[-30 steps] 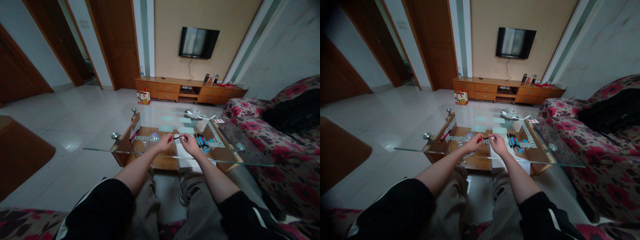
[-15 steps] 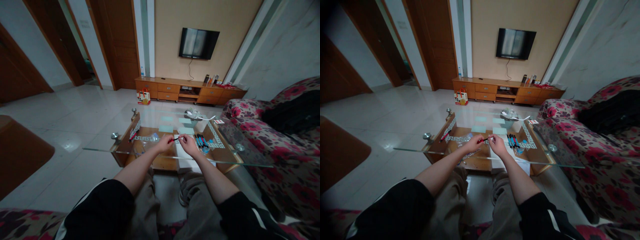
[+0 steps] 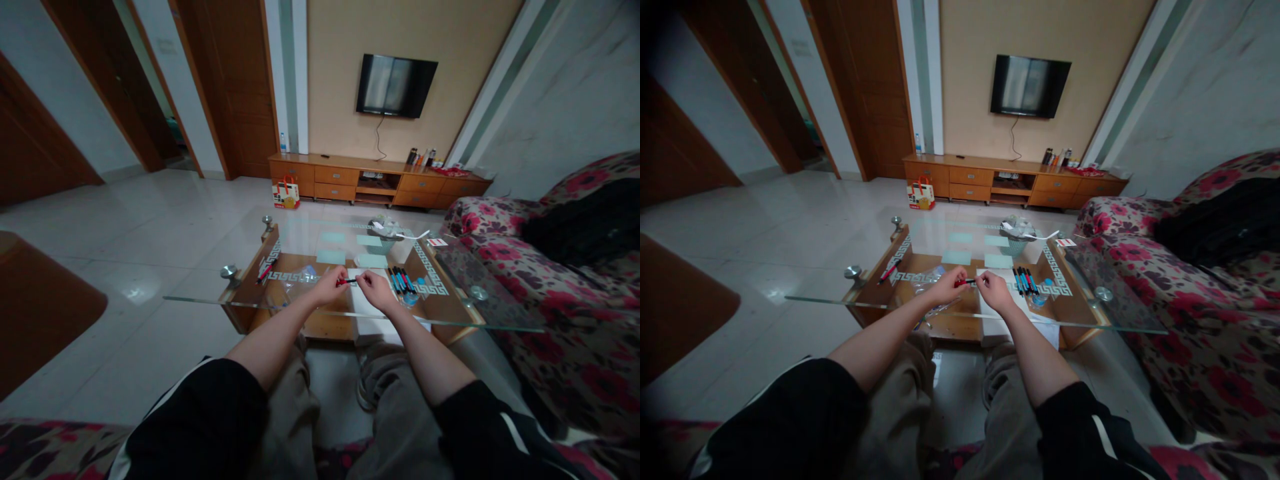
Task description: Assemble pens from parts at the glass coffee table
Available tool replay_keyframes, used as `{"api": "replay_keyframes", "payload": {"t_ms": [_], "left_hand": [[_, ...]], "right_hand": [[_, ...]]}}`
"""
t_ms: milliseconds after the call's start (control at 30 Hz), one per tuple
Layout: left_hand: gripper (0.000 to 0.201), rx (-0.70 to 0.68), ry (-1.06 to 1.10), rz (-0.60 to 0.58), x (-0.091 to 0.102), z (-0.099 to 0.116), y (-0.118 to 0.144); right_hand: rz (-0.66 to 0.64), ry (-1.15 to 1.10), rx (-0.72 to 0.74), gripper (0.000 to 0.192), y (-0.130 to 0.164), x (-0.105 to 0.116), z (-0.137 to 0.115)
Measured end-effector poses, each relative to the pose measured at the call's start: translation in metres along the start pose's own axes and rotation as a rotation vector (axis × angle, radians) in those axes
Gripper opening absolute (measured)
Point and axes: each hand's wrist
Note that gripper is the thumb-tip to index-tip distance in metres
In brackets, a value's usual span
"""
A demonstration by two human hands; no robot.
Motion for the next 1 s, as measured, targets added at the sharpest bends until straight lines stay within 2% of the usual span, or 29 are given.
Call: {"api": "replay_keyframes", "payload": {"t_ms": [200,333,467,533,667,733,867,1000], "left_hand": [[0.010,-0.033,-0.033,-0.049,0.0001,-0.0039,-0.0007],[0.008,-0.019,-0.058,-0.032,-0.0007,-0.0075,-0.0015],[0.012,-0.033,-0.074,-0.055,0.0002,-0.0080,-0.0022],[0.009,-0.052,-0.120,-0.075,0.0013,-0.0065,-0.0028],[0.015,-0.082,-0.194,-0.096,0.0033,-0.0034,-0.0038],[0.016,-0.076,-0.198,-0.088,0.0038,-0.0032,-0.0037],[0.017,-0.062,-0.194,-0.077,0.0046,-0.0043,-0.0027],[0.016,-0.052,-0.187,-0.080,0.0051,-0.0044,-0.0026]], "right_hand": [[-0.043,0.020,0.025,0.045,-0.0003,-0.0013,0.0026],[-0.053,0.017,-0.017,0.030,0.0009,0.0005,0.0028],[-0.032,0.033,0.046,0.021,0.0010,0.0026,0.0014],[-0.026,0.041,0.078,0.025,0.0001,0.0022,0.0015],[-0.046,0.075,0.131,0.044,-0.0022,0.0012,0.0029],[-0.049,0.074,0.131,0.045,-0.0025,0.0024,0.0028],[-0.006,0.050,0.079,0.026,-0.0012,0.0061,0.0009],[-0.013,0.060,0.138,0.015,-0.0003,0.0058,-0.0003]]}}
Point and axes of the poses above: each hand's wrist, its own y-axis away from the middle knuckle, its own x-axis out of the back of the hand, z = x × y, and after that the axes turned 2 degrees about -z, right-handed
